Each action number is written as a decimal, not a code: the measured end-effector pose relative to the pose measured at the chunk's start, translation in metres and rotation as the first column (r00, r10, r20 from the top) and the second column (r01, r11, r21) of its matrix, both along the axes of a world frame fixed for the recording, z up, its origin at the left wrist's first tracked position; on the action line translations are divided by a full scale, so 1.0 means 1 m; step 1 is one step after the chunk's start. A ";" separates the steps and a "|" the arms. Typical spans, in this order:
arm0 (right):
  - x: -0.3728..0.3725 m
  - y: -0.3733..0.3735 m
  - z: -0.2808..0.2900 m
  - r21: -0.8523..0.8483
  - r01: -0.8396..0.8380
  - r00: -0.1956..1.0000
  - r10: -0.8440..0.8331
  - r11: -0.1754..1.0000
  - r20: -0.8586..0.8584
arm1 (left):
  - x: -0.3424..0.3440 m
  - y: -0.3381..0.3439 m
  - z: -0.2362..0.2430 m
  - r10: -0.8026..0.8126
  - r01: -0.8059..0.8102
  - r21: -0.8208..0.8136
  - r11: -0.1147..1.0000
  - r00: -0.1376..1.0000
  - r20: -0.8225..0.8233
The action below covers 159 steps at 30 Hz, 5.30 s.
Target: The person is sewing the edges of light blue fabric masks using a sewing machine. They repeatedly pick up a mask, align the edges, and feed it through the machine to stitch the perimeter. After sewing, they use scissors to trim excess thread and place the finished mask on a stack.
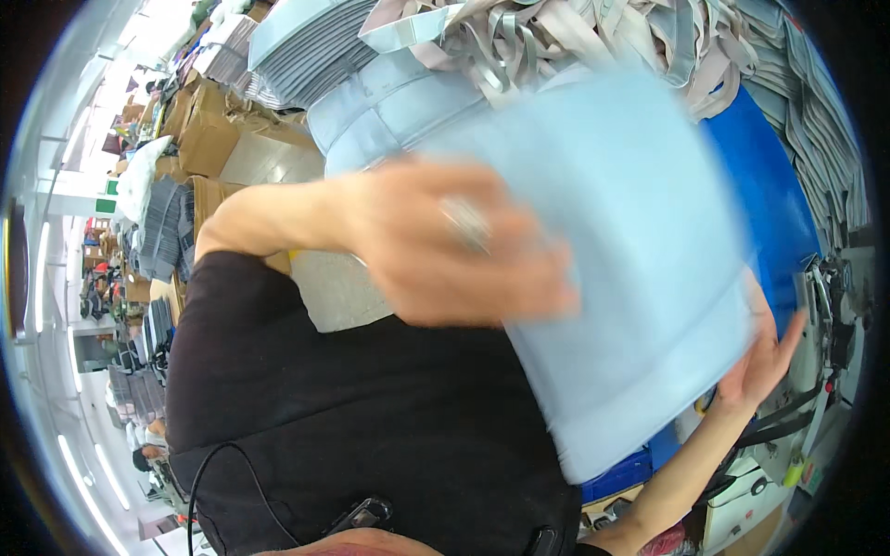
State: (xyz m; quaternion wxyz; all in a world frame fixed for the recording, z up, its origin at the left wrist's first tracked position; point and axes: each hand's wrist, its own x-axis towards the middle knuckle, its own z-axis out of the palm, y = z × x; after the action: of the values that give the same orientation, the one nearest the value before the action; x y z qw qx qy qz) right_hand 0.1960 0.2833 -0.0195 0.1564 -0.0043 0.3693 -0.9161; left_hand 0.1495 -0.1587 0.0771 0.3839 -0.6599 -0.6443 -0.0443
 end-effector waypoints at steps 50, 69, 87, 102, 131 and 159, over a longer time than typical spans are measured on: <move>0.021 -0.011 0.026 0.852 0.521 0.853 -0.006 0.044 -0.521 | -0.137 0.166 -0.042 0.060 0.059 -0.091 0.994 0.397 0.916; 0.033 0.000 0.015 0.872 0.464 0.885 -0.137 0.157 -0.446 | -0.126 0.185 -0.037 0.012 0.125 -0.073 0.990 0.431 0.902; 0.019 0.013 0.007 0.541 0.654 0.708 -0.680 0.529 -0.191 | -0.210 0.376 0.017 0.273 0.290 -0.340 0.895 0.249 0.929; -0.021 0.017 0.007 0.484 0.724 0.559 -0.829 0.493 0.008 | -0.262 0.457 -0.043 0.085 0.545 -0.156 0.824 0.154 0.984; -0.024 0.019 0.003 0.277 0.818 0.487 -0.863 0.505 0.134 | -0.283 0.514 -0.062 0.108 0.606 -0.089 0.790 0.005 0.994; -0.034 0.001 -0.041 0.480 0.863 0.329 -0.895 0.155 -0.301 | -0.129 0.357 -0.064 -0.478 0.379 0.293 0.878 0.667 0.571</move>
State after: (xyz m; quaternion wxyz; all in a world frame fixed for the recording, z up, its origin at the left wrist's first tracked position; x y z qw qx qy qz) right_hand 0.1616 0.2840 -0.0602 -0.4001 0.2813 0.5496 -0.6772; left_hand 0.0210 0.1979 0.0136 0.1736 -0.7089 -0.5554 -0.3986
